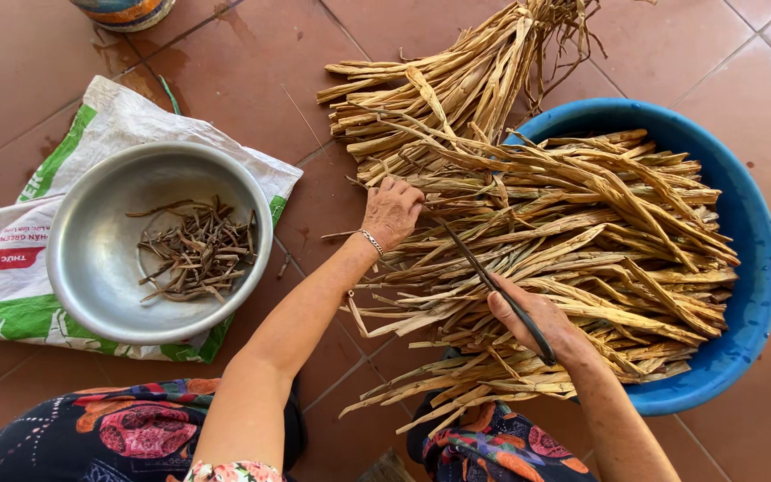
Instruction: The person sits on a tiled floor and uses scissors to cut dried vegetable stalks into smaller pieces, placing the cut pieces into a metal bowl. The person also manually breaks and separates some stalks by hand.
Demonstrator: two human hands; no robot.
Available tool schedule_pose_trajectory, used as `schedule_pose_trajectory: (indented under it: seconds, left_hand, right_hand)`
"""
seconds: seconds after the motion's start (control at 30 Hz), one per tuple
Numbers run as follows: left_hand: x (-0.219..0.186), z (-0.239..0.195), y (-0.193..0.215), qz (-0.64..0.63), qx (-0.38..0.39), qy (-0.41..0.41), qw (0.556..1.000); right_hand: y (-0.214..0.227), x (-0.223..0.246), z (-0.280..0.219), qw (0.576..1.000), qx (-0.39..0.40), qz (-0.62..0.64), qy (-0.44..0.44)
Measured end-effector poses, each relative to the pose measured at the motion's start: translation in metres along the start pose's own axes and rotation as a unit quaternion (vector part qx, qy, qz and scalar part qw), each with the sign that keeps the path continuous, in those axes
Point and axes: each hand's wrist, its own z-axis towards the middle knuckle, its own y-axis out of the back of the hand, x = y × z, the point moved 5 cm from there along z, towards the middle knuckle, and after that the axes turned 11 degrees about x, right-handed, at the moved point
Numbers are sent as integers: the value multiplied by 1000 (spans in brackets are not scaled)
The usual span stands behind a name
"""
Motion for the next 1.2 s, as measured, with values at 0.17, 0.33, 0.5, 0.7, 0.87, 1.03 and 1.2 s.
schedule_pose_trajectory:
  seconds: [0.17,0.33,0.5,0.7,0.87,1.03,1.2]
  left_hand:
    - [-15,9,-9,21,20,4,1000]
    - [-22,-6,6,-23,-19,-33,999]
    - [-28,-28,19,-206,2,3,978]
    - [-31,-42,1,-431,95,98,892]
    - [-19,-45,-6,-462,132,144,865]
    - [-20,-48,-9,-473,131,145,859]
    - [-32,-54,-16,-437,138,102,883]
  right_hand:
    - [-4,-8,1,994,37,10,-99]
    - [-2,0,-5,998,17,8,-55]
    - [-3,-6,-1,994,40,15,-104]
    - [-7,-5,6,997,10,54,-47]
    - [-11,-1,6,997,17,15,-68]
    - [-10,8,0,999,4,-1,-55]
    - [-6,15,2,999,4,3,-31]
